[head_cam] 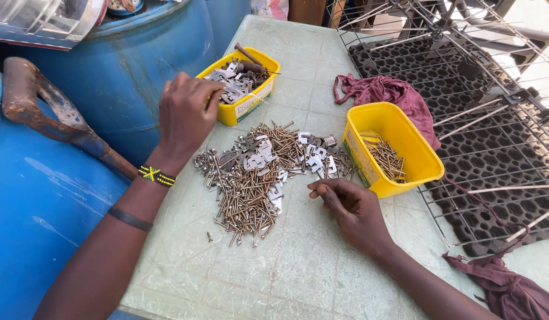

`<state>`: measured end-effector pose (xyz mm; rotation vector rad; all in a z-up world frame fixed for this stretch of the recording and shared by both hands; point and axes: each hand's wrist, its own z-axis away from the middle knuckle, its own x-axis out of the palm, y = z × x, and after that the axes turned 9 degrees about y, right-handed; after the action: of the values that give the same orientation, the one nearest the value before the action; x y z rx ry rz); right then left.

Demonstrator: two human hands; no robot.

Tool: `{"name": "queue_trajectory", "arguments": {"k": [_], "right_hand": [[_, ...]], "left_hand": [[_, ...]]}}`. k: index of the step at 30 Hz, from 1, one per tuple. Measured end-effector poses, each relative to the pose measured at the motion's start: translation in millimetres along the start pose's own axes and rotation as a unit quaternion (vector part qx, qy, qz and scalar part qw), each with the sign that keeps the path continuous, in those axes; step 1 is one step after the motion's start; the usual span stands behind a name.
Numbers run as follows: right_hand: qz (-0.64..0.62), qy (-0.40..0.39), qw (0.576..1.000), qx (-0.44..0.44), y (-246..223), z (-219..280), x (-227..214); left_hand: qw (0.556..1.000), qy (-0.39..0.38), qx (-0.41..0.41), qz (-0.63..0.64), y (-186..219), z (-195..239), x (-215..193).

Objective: Manually assembling cable clips by inserting small nails into the holes of metal clips and sorting them into bins.

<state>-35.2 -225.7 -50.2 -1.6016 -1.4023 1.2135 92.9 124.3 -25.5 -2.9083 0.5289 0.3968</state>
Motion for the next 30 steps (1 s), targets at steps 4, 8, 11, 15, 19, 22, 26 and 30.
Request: {"name": "queue_trajectory", "arguments": {"k": [4,8,11,15,19,22,26,30], "right_hand": [[0.01,-0.008,1.0,0.0,5.0,-2.4,-1.3],[0.023,-0.022,0.999,-0.005,2.7,-4.7,-2.5],[0.024,-0.029,0.999,-0.01,5.3,-4.0,-2.0],[0.024,-0.032,0.999,-0.018,3.0,-4.3,-2.3],[0.032,-0.043,0.998,-0.016,4.3,-3.7,-2.0],[0.042,-0.047,0.998,-0.027,3.5,-3.6,-2.0],[0.046,-0.048,0.997,-0.031,0.8,-2.8,-1.5],[0.051,-0.052,0.997,-0.033,1.2,-3.5,-1.9]], "left_hand": [[0.999,-0.033,-0.028,-0.017,-10.0,10.4,0.6],[0.997,-0.069,-0.014,-0.033,1.2,0.7,-10.4],[0.996,-0.076,0.009,-0.045,13.4,-7.9,-18.7],[0.994,-0.074,0.076,-0.002,20.3,-6.9,-11.9],[0.994,-0.095,0.057,0.009,20.0,-1.1,-8.0],[0.991,-0.124,0.03,0.028,18.3,-1.6,-9.9],[0.992,-0.121,0.023,0.011,22.8,-2.8,-12.3],[0.992,-0.123,0.031,0.015,28.3,-6.7,-13.5]]}}
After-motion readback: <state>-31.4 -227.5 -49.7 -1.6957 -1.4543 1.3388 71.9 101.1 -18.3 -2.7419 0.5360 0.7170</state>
